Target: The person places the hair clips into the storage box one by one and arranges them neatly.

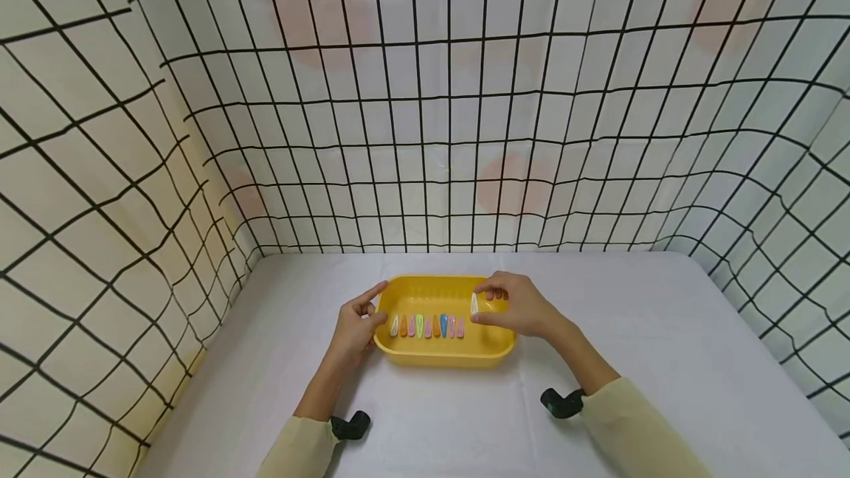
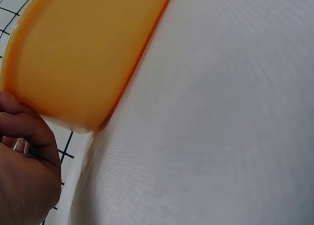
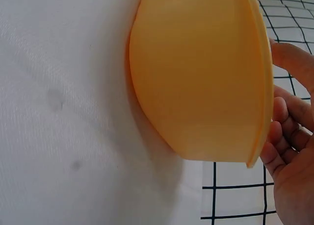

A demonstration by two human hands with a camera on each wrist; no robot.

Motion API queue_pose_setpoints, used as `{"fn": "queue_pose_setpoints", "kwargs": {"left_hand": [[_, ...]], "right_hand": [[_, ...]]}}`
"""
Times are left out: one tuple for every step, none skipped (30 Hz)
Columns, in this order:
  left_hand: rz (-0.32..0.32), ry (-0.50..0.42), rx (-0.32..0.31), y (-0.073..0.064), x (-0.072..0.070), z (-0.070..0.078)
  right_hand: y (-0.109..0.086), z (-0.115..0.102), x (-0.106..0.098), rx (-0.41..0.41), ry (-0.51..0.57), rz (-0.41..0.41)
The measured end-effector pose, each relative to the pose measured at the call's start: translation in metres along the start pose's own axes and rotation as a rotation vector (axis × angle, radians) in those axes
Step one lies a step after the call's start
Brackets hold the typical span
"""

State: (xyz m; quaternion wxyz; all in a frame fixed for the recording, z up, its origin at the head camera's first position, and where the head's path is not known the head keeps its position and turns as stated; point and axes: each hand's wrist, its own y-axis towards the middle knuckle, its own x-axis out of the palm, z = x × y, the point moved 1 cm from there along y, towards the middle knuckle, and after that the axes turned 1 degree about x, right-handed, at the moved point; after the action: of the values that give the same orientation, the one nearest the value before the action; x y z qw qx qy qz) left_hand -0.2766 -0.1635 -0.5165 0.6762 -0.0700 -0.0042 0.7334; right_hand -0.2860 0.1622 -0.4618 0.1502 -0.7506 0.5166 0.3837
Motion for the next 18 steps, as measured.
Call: {"fn": "queue_pose_setpoints", "kwargs": {"left_hand": [[0.001, 0.001, 0.0, 0.0, 0.0, 0.0], [0.002, 0.0, 0.0, 0.0, 0.0, 0.0], [0.002, 0.0, 0.001, 0.0, 0.0, 0.0], [0.002, 0.0, 0.002, 0.0, 0.0, 0.0], [0.002, 0.0, 0.002, 0.0, 0.0, 0.0], [0.004, 0.0, 0.002, 0.0, 0.0, 0.001], [0.003, 0.0, 0.003, 0.0, 0.0, 0.001], [0.003, -0.002, 0.004, 0.0, 0.0, 0.001], [0.003, -0.001, 0.004, 0.0, 0.0, 0.001], [0.004, -0.002, 0.003, 0.0, 0.0, 0.001], [0.004, -0.002, 0.001, 0.0, 0.0, 0.001], [0.003, -0.002, -0.001, 0.0, 0.0, 0.001], [0.003, -0.001, -0.002, 0.0, 0.001, 0.001], [0.003, 0.0, -0.003, 0.0, 0.0, 0.001], [0.002, 0.0, -0.003, 0.0, 0.0, 0.001], [0.001, 0.0, -0.002, 0.0, 0.0, 0.001], [0.0, -0.001, 0.0, 0.0, 0.0, 0.002], [0.0, -0.002, 0.002, 0.0, 0.0, 0.002]], "right_hand": [[0.001, 0.0, 0.002, 0.005, 0.001, -0.008], [0.002, 0.0, 0.004, 0.01, 0.005, -0.015], [0.003, 0.001, 0.005, 0.016, 0.005, -0.021], [0.004, 0.001, 0.007, 0.018, 0.006, -0.026], [0.005, 0.002, 0.008, 0.014, 0.005, -0.031], [0.006, 0.002, 0.009, 0.01, 0.008, -0.037], [0.007, 0.003, 0.01, 0.004, 0.011, -0.043], [0.008, 0.003, 0.011, 0.001, 0.011, -0.048], [0.008, 0.004, 0.012, -0.003, 0.005, -0.052], [0.009, 0.005, 0.014, -0.011, 0.0, -0.056], [0.009, 0.006, 0.015, -0.013, -0.008, -0.059], [0.01, 0.006, 0.016, -0.012, -0.017, -0.064], [0.01, 0.006, 0.017, -0.01, -0.027, -0.067], [0.011, 0.007, 0.018, -0.009, -0.041, -0.07], [0.011, 0.007, 0.019, -0.006, -0.056, -0.073], [0.011, 0.007, 0.02, -0.003, -0.066, -0.075], [0.011, 0.006, 0.02, 0.001, -0.075, -0.078], [0.011, 0.005, 0.021, 0.003, -0.085, -0.081]]}}
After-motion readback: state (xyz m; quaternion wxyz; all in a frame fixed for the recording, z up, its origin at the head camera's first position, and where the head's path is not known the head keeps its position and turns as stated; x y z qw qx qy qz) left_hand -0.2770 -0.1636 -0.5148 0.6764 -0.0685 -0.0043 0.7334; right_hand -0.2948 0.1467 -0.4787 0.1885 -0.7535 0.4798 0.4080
